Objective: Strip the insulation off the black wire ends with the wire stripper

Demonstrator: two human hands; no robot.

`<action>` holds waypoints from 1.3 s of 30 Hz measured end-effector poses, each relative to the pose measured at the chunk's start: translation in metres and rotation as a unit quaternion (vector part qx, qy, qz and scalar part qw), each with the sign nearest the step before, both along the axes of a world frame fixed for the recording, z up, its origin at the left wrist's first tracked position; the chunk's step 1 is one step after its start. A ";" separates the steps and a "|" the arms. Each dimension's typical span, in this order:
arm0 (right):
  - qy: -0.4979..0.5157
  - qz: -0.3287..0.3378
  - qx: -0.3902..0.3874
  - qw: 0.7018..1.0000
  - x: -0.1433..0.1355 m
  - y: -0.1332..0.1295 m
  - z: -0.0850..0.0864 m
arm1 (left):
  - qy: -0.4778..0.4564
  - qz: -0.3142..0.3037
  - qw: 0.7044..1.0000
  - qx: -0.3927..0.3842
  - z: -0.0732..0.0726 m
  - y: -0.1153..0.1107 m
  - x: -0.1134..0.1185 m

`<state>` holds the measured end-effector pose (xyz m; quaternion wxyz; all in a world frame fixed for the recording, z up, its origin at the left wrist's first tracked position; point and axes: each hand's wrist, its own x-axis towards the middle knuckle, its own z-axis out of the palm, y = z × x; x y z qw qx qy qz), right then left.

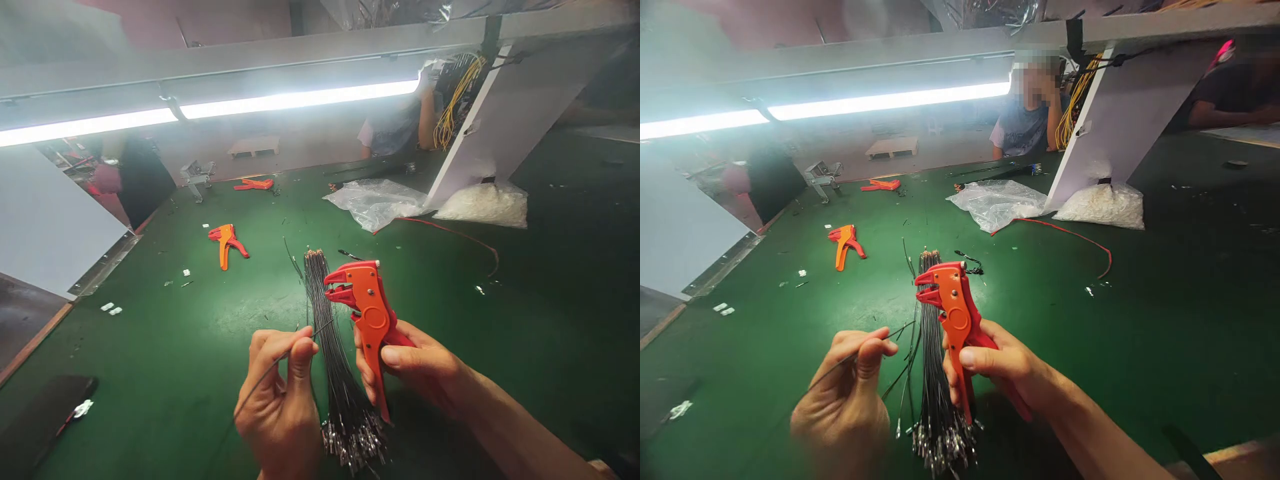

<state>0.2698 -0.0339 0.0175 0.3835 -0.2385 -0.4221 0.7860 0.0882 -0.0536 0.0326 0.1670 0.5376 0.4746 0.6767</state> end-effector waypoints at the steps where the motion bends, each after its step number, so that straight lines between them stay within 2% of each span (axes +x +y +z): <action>1: 0.009 0.006 -0.006 1.000 0.001 0.000 0.000 | -0.034 -0.004 0.999 -0.006 0.002 0.001 -0.001; 4: 0.022 0.025 -0.014 0.999 0.000 -0.002 -0.001 | -0.117 -0.020 0.992 -0.033 0.006 0.005 -0.004; 9: 0.029 0.060 -0.008 0.998 -0.004 -0.004 -0.005 | -0.171 -0.028 0.980 -0.094 0.002 0.009 -0.005; 18: 0.030 0.068 -0.020 0.997 -0.003 -0.007 -0.009 | -0.195 -0.020 0.972 -0.129 0.004 0.009 -0.008; 24: 0.050 0.090 -0.019 0.994 -0.004 -0.006 -0.008 | -0.175 0.001 0.975 -0.137 0.004 0.011 -0.008; 33: 0.032 0.098 -0.004 0.995 -0.007 -0.006 -0.007 | -0.207 -0.026 0.962 -0.174 0.000 0.010 -0.007; 39: 0.025 0.098 0.028 0.995 -0.007 -0.005 -0.007 | -0.212 -0.036 0.962 -0.166 0.002 0.008 -0.006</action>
